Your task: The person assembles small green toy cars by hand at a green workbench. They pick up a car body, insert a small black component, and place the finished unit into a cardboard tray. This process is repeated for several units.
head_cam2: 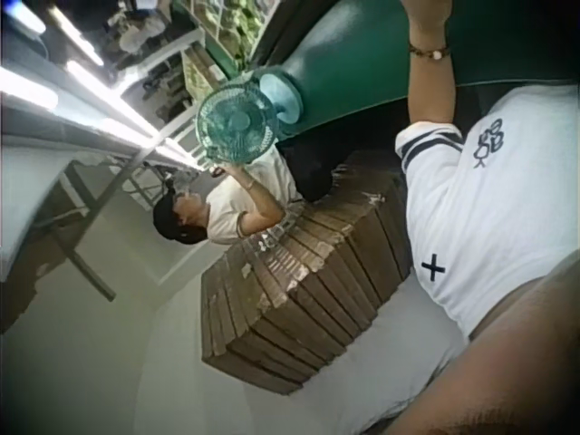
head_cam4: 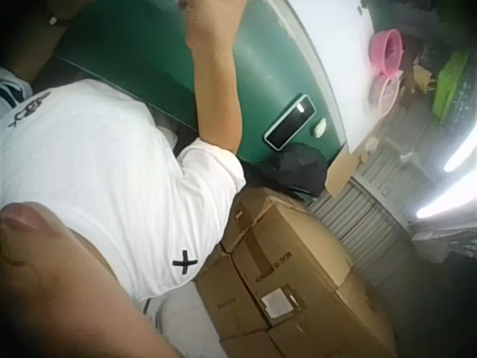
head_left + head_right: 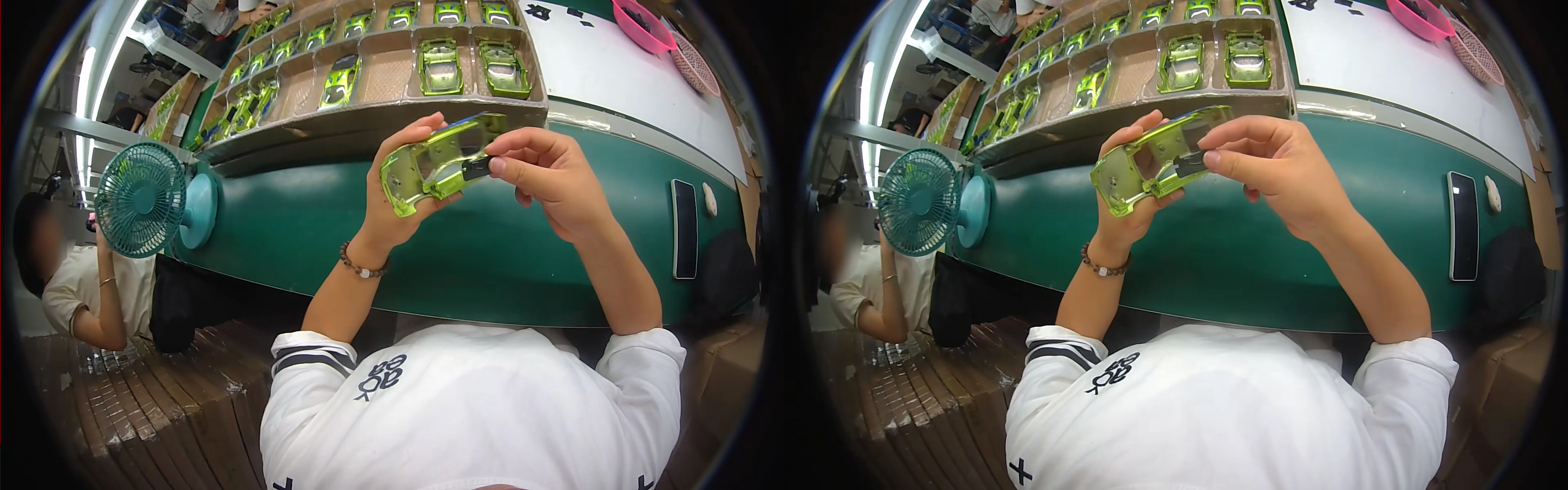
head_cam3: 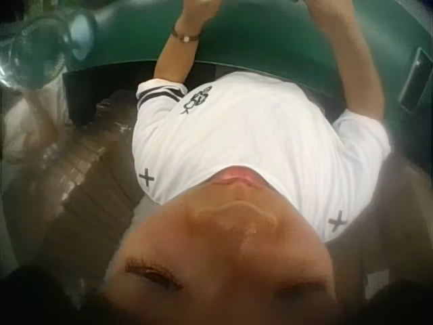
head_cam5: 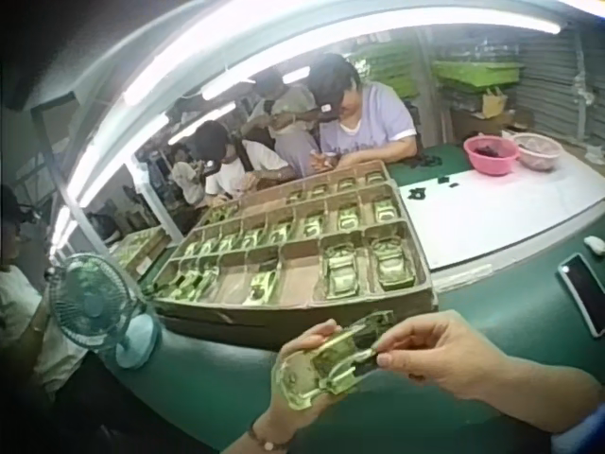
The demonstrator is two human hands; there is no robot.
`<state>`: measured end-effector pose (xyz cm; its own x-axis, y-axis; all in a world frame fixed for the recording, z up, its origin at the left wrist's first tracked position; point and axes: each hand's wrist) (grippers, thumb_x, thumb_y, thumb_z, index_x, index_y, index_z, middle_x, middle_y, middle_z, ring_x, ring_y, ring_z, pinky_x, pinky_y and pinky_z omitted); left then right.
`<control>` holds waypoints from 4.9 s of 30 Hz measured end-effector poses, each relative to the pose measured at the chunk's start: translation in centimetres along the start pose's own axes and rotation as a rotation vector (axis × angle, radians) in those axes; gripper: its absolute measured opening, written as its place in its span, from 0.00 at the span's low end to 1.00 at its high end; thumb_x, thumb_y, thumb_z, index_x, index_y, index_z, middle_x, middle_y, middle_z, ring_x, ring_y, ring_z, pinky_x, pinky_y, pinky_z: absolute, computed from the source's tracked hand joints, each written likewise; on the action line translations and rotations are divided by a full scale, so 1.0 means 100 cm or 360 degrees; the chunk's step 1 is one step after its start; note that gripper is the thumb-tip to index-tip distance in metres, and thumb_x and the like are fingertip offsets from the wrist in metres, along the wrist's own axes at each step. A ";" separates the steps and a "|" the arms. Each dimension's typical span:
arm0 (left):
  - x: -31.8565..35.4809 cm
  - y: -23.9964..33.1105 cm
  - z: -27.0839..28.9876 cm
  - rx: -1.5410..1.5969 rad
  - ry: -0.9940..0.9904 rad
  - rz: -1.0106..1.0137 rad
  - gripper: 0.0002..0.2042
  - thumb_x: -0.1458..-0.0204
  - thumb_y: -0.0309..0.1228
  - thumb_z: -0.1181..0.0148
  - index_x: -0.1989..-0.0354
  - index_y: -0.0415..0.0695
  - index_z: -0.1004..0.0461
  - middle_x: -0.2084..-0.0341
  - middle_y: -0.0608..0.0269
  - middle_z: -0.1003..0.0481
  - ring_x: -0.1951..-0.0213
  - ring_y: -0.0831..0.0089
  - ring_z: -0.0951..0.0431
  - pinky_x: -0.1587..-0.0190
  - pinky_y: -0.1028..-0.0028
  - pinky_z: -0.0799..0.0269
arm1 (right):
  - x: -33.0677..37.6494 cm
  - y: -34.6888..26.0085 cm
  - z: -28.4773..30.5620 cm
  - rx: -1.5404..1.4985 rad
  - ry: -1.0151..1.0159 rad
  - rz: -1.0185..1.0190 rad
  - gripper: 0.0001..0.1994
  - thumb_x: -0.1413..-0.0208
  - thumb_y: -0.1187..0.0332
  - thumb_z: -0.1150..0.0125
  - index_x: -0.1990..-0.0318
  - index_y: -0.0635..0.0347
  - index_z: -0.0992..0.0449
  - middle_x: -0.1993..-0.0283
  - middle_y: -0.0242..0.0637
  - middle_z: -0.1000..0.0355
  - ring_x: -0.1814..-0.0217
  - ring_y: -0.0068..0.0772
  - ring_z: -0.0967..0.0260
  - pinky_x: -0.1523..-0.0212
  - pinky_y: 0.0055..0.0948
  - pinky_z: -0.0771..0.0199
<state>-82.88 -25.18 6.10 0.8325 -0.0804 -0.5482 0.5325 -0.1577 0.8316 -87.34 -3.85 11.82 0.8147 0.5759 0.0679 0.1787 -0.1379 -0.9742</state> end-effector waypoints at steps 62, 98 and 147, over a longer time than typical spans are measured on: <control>0.006 -0.007 -0.027 -0.0496 0.0215 -0.0170 0.37 0.63 0.23 0.29 0.42 0.45 0.42 0.43 0.51 0.38 0.42 0.58 0.36 0.39 0.57 0.41 | 0.000 0.042 -0.003 0.2064 0.0148 0.1498 0.06 0.64 0.75 0.39 0.76 0.57 0.30 0.78 0.30 0.36 0.76 0.33 0.35 0.75 0.32 0.36; 0.006 -0.033 -0.023 -0.1367 -0.0704 -0.0066 0.10 0.63 0.24 0.33 0.68 0.45 0.23 0.66 0.67 0.24 0.54 0.68 0.26 0.36 0.53 0.53 | 0.002 0.081 0.037 0.2110 -0.0141 0.1404 0.07 0.64 0.73 0.35 0.75 0.58 0.27 0.75 0.30 0.34 0.67 0.33 0.34 0.65 0.32 0.34; 0.017 0.010 -0.021 0.1083 -0.0615 0.1327 0.09 0.53 0.21 0.37 0.61 0.39 0.23 0.65 0.61 0.23 0.62 0.74 0.24 0.56 0.75 0.28 | 0.004 -0.010 0.001 0.1594 -0.1108 0.1007 0.28 0.64 0.72 0.29 0.49 0.60 0.27 0.48 0.41 0.29 0.53 0.47 0.29 0.55 0.38 0.27</control>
<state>-80.59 -23.38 6.21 0.7224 -0.6886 0.0633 -0.4548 -0.4041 0.7937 -87.28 -3.40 12.81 0.1120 0.9554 -0.2732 -0.8288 -0.0619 -0.5561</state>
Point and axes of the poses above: each hand's wrist, its own x-axis away from the middle knuckle, its own z-axis out of the back of the hand, y = z × x
